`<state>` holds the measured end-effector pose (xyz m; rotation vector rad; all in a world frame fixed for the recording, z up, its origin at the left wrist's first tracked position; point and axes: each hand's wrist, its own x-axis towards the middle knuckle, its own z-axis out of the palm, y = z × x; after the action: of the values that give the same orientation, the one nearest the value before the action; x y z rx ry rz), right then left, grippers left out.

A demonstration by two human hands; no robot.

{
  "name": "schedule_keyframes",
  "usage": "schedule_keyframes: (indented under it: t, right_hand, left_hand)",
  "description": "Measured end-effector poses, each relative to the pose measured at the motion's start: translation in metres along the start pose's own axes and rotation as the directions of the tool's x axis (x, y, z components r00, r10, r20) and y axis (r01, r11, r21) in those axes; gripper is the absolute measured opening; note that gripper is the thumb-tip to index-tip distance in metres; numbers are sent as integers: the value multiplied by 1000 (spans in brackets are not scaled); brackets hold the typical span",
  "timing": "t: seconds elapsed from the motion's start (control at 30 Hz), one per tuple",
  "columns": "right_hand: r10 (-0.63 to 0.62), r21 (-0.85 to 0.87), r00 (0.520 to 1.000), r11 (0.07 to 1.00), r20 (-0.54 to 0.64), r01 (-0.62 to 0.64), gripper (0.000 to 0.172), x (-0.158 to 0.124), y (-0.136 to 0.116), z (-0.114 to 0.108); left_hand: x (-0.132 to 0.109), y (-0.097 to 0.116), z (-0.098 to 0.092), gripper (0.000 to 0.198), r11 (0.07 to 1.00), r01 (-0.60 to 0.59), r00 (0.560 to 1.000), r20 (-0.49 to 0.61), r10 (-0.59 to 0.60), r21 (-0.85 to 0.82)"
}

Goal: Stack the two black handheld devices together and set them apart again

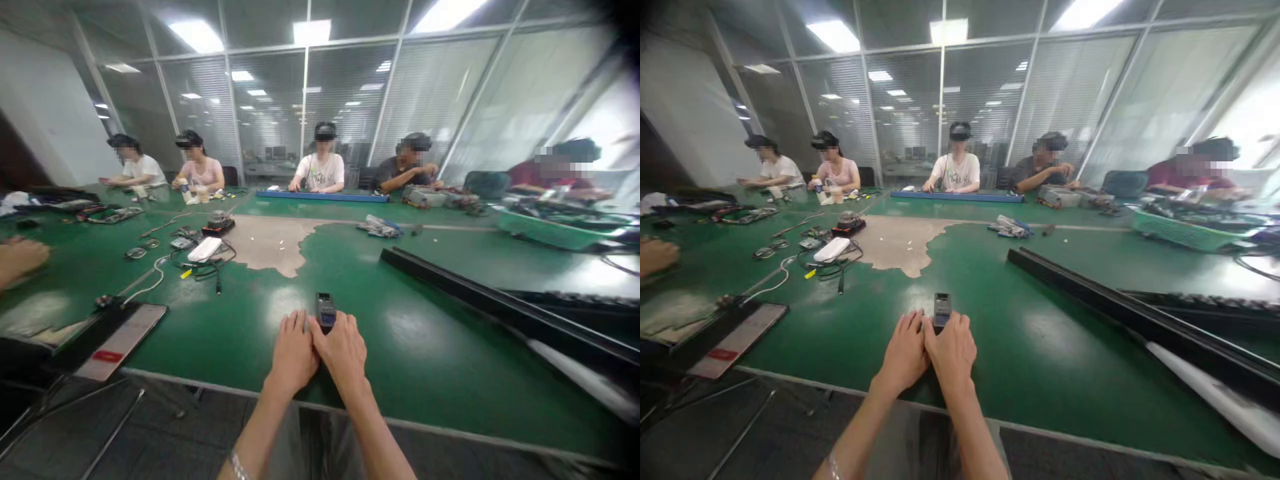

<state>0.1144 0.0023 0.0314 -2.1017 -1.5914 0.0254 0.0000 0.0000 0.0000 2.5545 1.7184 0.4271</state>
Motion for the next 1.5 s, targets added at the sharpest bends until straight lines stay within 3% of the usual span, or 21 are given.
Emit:
schedule_keyframes:
  t: [0.27, 1.03, 1.5]
  right_hand:
    - [29, -9, 999, 1000, -28, -30, 36, 2, 1, -4]
    - [48, 72, 992, 997, -117, -40, 36, 12, -5, -30]
    - [121, 46, 983, 992, -137, -116, 38, 20, 20, -44]
  left_hand:
    - [3, 7, -1, 55, 1000, 15, 1000, -7, -15, 3]
    - [5, 4, 4, 53, 1000, 12, 998, -57, -13, -5]
    - [4, 5, 3, 49, 1000, 2, 997, -74, -1, 7]
